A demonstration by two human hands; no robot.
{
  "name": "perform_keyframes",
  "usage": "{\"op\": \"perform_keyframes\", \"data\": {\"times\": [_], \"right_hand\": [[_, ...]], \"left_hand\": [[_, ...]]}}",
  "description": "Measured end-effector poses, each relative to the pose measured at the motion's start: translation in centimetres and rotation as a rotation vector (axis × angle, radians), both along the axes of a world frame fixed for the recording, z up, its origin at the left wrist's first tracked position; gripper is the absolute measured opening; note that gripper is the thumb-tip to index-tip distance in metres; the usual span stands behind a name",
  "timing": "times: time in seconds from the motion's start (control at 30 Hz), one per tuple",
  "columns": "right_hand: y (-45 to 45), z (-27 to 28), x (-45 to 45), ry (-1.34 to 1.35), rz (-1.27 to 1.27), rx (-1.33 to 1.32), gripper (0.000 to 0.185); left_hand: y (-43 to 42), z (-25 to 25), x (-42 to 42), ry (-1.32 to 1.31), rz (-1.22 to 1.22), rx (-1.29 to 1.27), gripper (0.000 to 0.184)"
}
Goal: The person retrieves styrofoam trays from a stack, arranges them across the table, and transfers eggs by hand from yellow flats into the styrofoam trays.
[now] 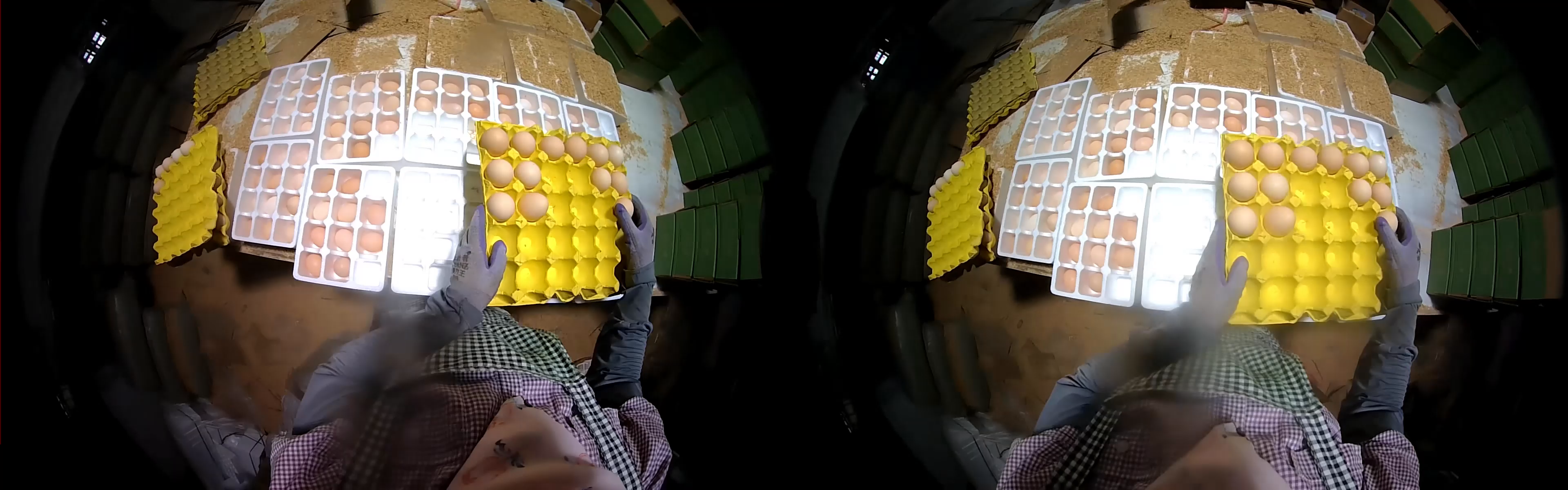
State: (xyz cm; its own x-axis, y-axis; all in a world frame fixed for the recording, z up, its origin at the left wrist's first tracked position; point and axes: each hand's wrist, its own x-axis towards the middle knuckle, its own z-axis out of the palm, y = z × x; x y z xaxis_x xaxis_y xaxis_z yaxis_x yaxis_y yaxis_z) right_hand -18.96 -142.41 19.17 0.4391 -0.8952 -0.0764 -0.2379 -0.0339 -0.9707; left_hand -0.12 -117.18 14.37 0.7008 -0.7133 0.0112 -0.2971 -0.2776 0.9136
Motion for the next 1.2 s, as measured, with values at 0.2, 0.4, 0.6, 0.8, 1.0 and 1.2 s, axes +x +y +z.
{"op": "perform_keyframes", "data": {"times": [0.2, 0.4, 0.6, 0.8, 1.0, 1.2], "right_hand": [[-1.0, -4.8, -5.1, 0.592, 0.083, -0.465, 0.047], [5.0, -0.6, 4.2, 0.501, 0.848, -0.665, 0.062], [3.2, -2.9, 5.3, 0.147, 0.717, -0.224, 0.047], [3.0, -3.4, 9.4, 0.454, 0.870, -0.595, 0.042], [-0.9, -2.5, 7.9, -0.129, 0.660, 0.215, 0.060], [1.0, -1.6, 15.6, 0.979, 0.794, -0.759, 0.052]], "left_hand": [[0.7, -4.7, -2.1, -0.348, -0.220, 0.177, 0.076], [-3.8, -3.4, -0.7, -0.680, -0.320, 0.348, 0.058], [-3.2, -3.9, 2.3, -0.023, -0.151, -0.185, 0.053], [-7.2, 0.1, 3.7, -0.565, -0.426, 0.492, 0.048], [-7.4, -0.1, 7.6, -0.286, -0.315, 0.124, 0.048], [-12.9, -2.3, 7.7, -0.910, -0.293, 0.681, 0.043]]}}
